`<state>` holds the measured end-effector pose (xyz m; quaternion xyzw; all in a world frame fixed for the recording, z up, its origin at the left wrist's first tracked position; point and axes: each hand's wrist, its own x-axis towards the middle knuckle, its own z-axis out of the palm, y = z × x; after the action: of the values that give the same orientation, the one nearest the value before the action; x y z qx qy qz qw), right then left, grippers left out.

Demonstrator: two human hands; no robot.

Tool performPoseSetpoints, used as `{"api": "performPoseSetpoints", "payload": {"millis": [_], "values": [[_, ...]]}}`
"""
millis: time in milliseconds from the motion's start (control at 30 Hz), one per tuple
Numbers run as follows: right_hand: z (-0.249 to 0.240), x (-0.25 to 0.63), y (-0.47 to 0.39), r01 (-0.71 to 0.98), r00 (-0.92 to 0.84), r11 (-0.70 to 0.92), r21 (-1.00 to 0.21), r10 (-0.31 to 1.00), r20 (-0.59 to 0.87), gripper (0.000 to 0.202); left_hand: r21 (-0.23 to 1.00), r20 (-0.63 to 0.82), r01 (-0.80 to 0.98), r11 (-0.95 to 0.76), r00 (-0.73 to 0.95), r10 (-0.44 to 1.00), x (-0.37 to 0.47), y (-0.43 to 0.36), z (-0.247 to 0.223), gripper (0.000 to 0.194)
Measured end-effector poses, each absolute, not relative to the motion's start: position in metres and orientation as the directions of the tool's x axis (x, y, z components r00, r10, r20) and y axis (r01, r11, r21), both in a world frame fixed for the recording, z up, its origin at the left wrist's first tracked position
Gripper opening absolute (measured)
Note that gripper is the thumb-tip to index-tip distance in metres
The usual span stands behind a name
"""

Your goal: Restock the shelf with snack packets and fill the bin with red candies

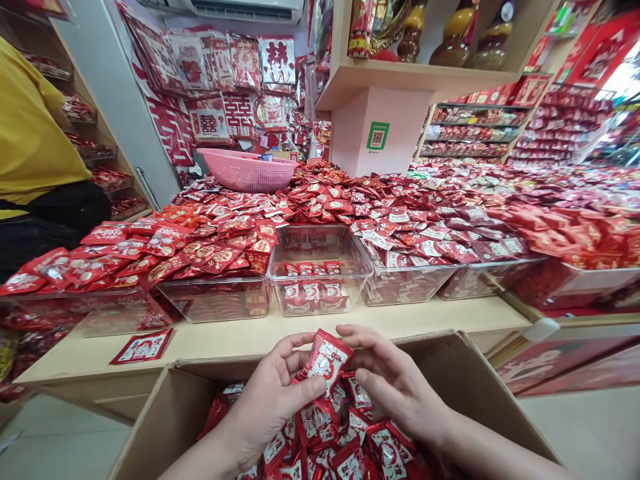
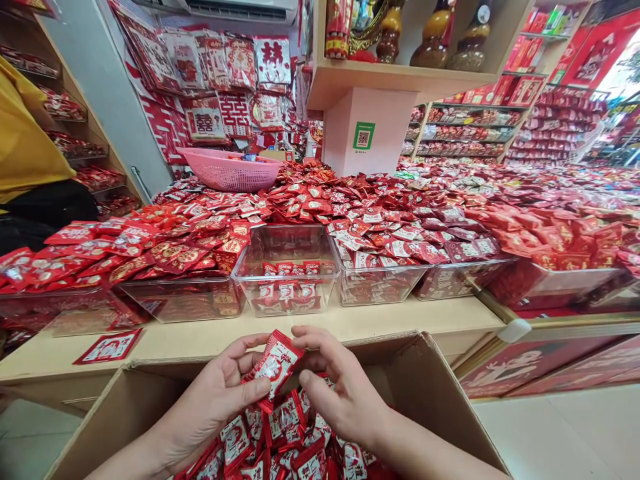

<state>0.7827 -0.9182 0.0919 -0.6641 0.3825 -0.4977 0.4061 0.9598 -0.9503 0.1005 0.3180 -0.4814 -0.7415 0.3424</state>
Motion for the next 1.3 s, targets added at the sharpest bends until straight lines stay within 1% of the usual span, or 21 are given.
{"api": "performPoseSetpoints", "payload": {"millis": [33, 100, 167, 267, 367, 433, 500, 633, 700, 800, 833, 867, 933, 967, 1000, 1033, 1067, 1133, 1167, 1233, 1300], "values": [[0.091, 0.785, -0.919, 0.017, 0.199, -0.23, -0.973, -0.953, 0.229, 0.03, 0.943, -0.128, 0.189, -0.273, -0.551, -0.825, 0.959, -0.95, 0.099, 0.044], [0.09, 0.789, -0.921, 0.165, 0.208, -0.002, -0.986, -0.977, 0.037, 0.032, 0.96, -0.103, 0.166, -0.226, -0.54, -0.835, 0.957, -0.949, 0.098, 0.044], [0.089, 0.791, -0.922, 0.197, 0.19, 0.09, -0.976, -0.98, -0.052, 0.029, 0.967, -0.092, 0.151, -0.205, -0.543, -0.835, 0.956, -0.948, 0.099, 0.045], [0.089, 0.791, -0.923, 0.218, 0.135, 0.099, -0.971, -0.988, -0.071, 0.028, 0.963, -0.111, 0.139, -0.229, -0.568, -0.816, 0.955, -0.947, 0.101, 0.044], [0.09, 0.791, -0.923, 0.272, 0.104, 0.104, -0.957, -0.992, -0.078, 0.031, 0.96, -0.119, 0.14, -0.241, -0.577, -0.808, 0.954, -0.947, 0.101, 0.034], [0.091, 0.793, -0.923, 0.306, 0.124, 0.123, -0.944, -0.988, -0.089, 0.03, 0.965, -0.109, 0.142, -0.22, -0.547, -0.83, 0.954, -0.947, 0.099, 0.029], [0.091, 0.795, -0.923, 0.315, 0.142, 0.139, -0.939, -0.985, -0.098, 0.027, 0.963, -0.117, 0.149, -0.226, -0.523, -0.844, 0.953, -0.948, 0.096, 0.029], [0.091, 0.796, -0.924, 0.307, 0.1, 0.128, -0.943, -0.99, -0.102, 0.026, 0.929, -0.191, 0.178, -0.324, -0.518, -0.834, 0.954, -0.946, 0.099, 0.033], [0.09, 0.795, -0.925, 0.334, 0.106, 0.117, -0.935, -0.991, -0.086, 0.024, 0.872, -0.265, 0.213, -0.441, -0.552, -0.791, 0.955, -0.944, 0.104, 0.032], [0.089, 0.796, -0.926, 0.374, 0.143, 0.15, -0.915, -0.984, -0.103, 0.022, 0.691, -0.374, 0.242, -0.681, -0.686, -0.624, 0.956, -0.94, 0.108, 0.04], [0.089, 0.796, -0.927, 0.369, 0.142, 0.16, -0.916, -0.983, -0.115, 0.022, 0.653, -0.388, 0.251, -0.715, -0.7, -0.6, 0.956, -0.94, 0.108, 0.039], [0.09, 0.797, -0.927, 0.353, 0.129, 0.16, -0.922, -0.984, -0.121, 0.022, 0.646, -0.4, 0.265, -0.715, -0.681, -0.614, 0.955, -0.94, 0.107, 0.035], [0.093, 0.799, -0.927, 0.327, 0.068, 0.127, -0.936, -0.992, -0.111, 0.023, 0.725, -0.405, 0.295, -0.622, -0.548, -0.732, 0.953, -0.941, 0.102, 0.033], [0.095, 0.8, -0.926, 0.34, 0.04, 0.109, -0.934, -0.994, -0.102, 0.025, 0.796, -0.383, 0.27, -0.542, -0.468, -0.796, 0.953, -0.942, 0.099, 0.035], [0.097, 0.801, -0.925, 0.375, 0.024, 0.101, -0.922, -0.995, -0.099, 0.027, 0.877, -0.326, 0.21, -0.431, -0.4, -0.857, 0.952, -0.943, 0.096, 0.035], [0.099, 0.801, -0.924, 0.418, 0.025, 0.109, -0.902, -0.994, -0.108, 0.03, 0.949, -0.231, 0.123, -0.29, -0.354, -0.906, 0.953, -0.944, 0.094, 0.034], [0.1, 0.802, -0.922, 0.452, 0.051, 0.141, -0.881, -0.99, -0.132, 0.032, 0.991, -0.117, 0.021, -0.132, -0.342, -0.932, 0.953, -0.945, 0.093, 0.032], [0.101, 0.803, -0.92, 0.464, 0.134, 0.228, -0.856, -0.973, -0.187, 0.033, 0.978, 0.093, -0.136, 0.16, -0.4, -0.912, 0.956, -0.945, 0.091, 0.038], [0.1, 0.803, -0.919, 0.443, 0.168, 0.261, -0.858, -0.964, -0.207, 0.033, 0.95, 0.158, -0.178, 0.256, -0.436, -0.886, 0.957, -0.944, 0.091, 0.046], [0.096, 0.804, -0.918, 0.409, 0.186, 0.281, -0.868, -0.957, -0.222, 0.037, 0.925, 0.2, -0.204, 0.321, -0.457, -0.866, 0.96, -0.94, 0.092, 0.058], [0.092, 0.802, -0.918, 0.408, 0.15, 0.248, -0.878, -0.967, -0.204, 0.042, 0.968, 0.159, -0.111, 0.226, -0.427, -0.89, 0.96, -0.936, 0.092, 0.063]]}}
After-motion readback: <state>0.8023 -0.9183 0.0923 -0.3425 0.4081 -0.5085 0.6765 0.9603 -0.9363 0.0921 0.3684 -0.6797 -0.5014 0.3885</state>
